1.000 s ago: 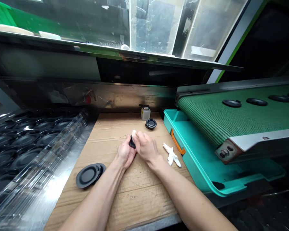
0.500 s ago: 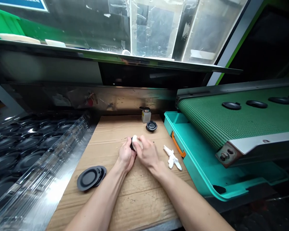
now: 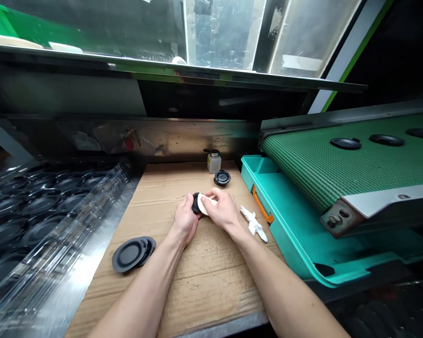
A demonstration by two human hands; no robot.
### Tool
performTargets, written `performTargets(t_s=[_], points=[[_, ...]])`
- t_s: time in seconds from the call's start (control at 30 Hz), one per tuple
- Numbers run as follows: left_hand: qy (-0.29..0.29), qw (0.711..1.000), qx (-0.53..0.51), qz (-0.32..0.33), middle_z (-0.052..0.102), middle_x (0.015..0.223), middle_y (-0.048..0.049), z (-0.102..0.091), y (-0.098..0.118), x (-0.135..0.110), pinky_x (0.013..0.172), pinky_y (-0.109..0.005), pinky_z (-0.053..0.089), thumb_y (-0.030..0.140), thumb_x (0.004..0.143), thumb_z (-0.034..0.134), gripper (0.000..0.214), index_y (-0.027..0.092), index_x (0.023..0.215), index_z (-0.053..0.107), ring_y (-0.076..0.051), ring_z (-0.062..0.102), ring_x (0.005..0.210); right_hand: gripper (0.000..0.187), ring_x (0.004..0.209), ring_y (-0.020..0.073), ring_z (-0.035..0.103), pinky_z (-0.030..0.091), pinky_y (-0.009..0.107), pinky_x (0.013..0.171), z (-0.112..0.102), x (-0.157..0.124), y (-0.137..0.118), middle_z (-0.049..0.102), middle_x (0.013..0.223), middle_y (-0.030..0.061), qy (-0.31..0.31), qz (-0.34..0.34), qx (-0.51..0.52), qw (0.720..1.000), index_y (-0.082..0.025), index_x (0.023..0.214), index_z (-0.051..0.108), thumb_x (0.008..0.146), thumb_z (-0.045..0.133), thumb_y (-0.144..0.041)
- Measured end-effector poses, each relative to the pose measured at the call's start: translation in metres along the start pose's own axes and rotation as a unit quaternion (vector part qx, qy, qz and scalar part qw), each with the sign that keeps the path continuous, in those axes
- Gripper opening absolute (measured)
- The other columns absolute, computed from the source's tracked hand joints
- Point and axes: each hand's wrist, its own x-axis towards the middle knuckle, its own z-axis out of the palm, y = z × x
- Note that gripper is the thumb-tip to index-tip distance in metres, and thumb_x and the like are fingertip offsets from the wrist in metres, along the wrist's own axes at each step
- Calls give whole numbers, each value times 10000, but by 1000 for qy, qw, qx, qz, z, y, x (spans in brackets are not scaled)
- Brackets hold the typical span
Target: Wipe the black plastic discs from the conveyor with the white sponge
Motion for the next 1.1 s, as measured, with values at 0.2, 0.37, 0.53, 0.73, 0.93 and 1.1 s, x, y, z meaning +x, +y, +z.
performTargets(t_s=[0.2, 0.37, 0.53, 0.73, 0.93, 1.1], points=[[-13, 1000, 26, 11, 723, 915, -129, 1, -1, -1, 868, -361, 535, 368, 898, 583, 298, 86, 934, 674, -246, 686, 929, 191, 662, 157, 618, 425, 227, 573, -9, 0, 1, 689, 738, 2, -58, 52, 53, 996, -206, 846, 687, 804, 630, -384], [-6, 1000, 18, 2, 721, 908, -126, 3, -1, -2, 861, -371, 541, 366, 901, 574, 302, 85, 951, 671, -244, 688, 924, 164, 673, 159, 618, 428, 238, 600, -5, 1, 2, 691, 736, -4, -12, 40, 17, 999, -228, 832, 700, 799, 639, -376], [-2, 1000, 21, -7, 723, 915, -129, 3, -1, -1, 858, -388, 547, 378, 886, 599, 307, 86, 951, 667, -247, 692, 920, 202, 654, 159, 618, 417, 226, 555, -2, 5, 10, 692, 728, 8, -25, 75, 45, 996, -210, 843, 699, 795, 639, -397], [19, 1000, 10, -15, 726, 903, -136, 2, 3, -2, 851, -378, 559, 294, 943, 502, 264, 90, 893, 661, -232, 696, 903, 162, 707, 174, 636, 420, 238, 606, -6, -4, 1, 702, 782, 6, -40, 22, -29, 999, -236, 874, 679, 842, 611, -379], [44, 999, -14, -25, 725, 879, -116, -1, 2, 1, 847, -383, 565, 231, 973, 425, 273, 98, 897, 651, -202, 693, 869, 241, 745, 206, 638, 352, 259, 600, 8, 0, -9, 699, 917, 48, 39, -50, -209, 976, -258, 1060, 576, 989, 401, -407], [58, 998, -16, -34, 718, 828, -90, 1, 3, 0, 835, -353, 572, 204, 971, 420, 275, 104, 853, 647, -171, 684, 802, 260, 737, 188, 619, 318, 250, 579, 11, 1, -5, 687, 901, 46, 21, -90, -248, 964, -244, 1014, 558, 1009, 357, -409]])
